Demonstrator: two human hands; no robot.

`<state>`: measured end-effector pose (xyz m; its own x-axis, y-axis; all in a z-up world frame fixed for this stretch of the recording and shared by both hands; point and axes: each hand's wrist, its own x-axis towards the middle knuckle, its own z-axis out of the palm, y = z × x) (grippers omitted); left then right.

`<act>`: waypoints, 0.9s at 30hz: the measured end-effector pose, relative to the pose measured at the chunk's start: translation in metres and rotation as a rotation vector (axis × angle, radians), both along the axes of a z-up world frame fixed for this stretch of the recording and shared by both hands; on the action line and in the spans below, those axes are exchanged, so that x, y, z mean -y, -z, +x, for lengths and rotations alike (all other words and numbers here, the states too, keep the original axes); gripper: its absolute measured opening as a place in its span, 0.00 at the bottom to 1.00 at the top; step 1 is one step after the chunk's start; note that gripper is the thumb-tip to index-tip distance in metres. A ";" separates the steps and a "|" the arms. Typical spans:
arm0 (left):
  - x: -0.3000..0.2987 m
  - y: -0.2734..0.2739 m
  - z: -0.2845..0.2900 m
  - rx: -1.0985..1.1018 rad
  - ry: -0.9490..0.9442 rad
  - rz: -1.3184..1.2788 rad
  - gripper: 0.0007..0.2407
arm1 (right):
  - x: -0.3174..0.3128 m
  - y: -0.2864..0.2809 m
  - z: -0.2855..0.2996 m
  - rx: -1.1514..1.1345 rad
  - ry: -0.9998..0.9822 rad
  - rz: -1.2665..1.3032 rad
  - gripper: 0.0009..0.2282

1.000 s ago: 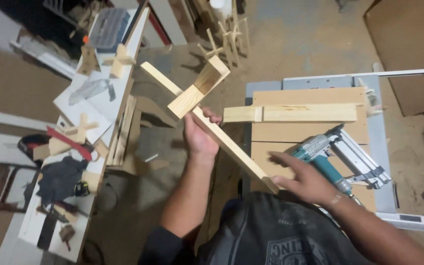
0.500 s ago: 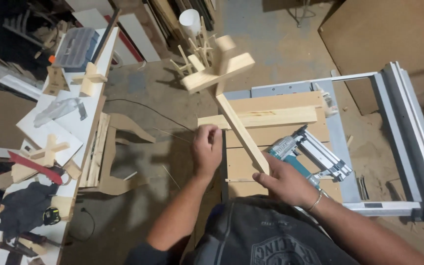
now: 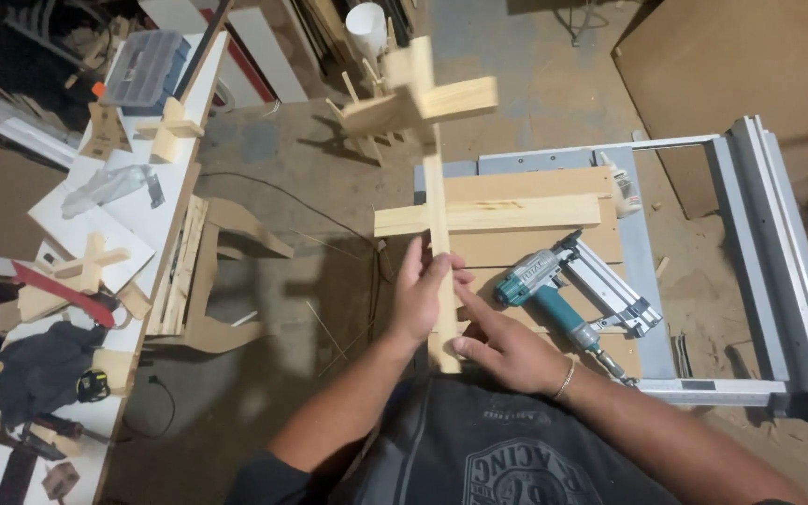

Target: Assembling wooden structures by aligning slats and fastening them with a pneumatic nail gun.

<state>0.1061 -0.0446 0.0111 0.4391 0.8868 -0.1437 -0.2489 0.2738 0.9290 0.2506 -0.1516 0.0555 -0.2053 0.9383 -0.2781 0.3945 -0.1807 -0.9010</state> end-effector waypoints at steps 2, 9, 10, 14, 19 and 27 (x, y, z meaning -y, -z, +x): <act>-0.014 0.008 -0.016 -0.005 0.070 -0.016 0.25 | 0.000 -0.005 0.007 0.053 0.016 0.016 0.30; -0.020 -0.024 -0.080 0.126 0.612 -0.239 0.33 | 0.025 0.042 0.060 0.220 0.388 -0.130 0.23; -0.019 -0.021 -0.086 0.123 0.618 -0.242 0.33 | 0.027 0.041 0.067 0.217 0.395 -0.133 0.23; -0.013 -0.015 -0.105 0.096 0.734 -0.339 0.33 | 0.035 0.060 0.091 0.362 0.660 0.298 0.29; -0.006 -0.025 -0.117 0.022 0.875 -0.360 0.33 | 0.018 0.053 0.099 0.846 0.595 0.899 0.38; -0.011 -0.090 -0.149 -0.088 0.615 -0.198 0.46 | -0.014 0.160 0.073 0.545 0.281 1.118 0.15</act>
<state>-0.0433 -0.0334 0.1011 0.8376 0.4300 -0.3370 0.0824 0.5103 0.8560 0.3240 -0.1376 -0.1044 -0.0712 0.7076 0.7030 0.8313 0.4316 -0.3503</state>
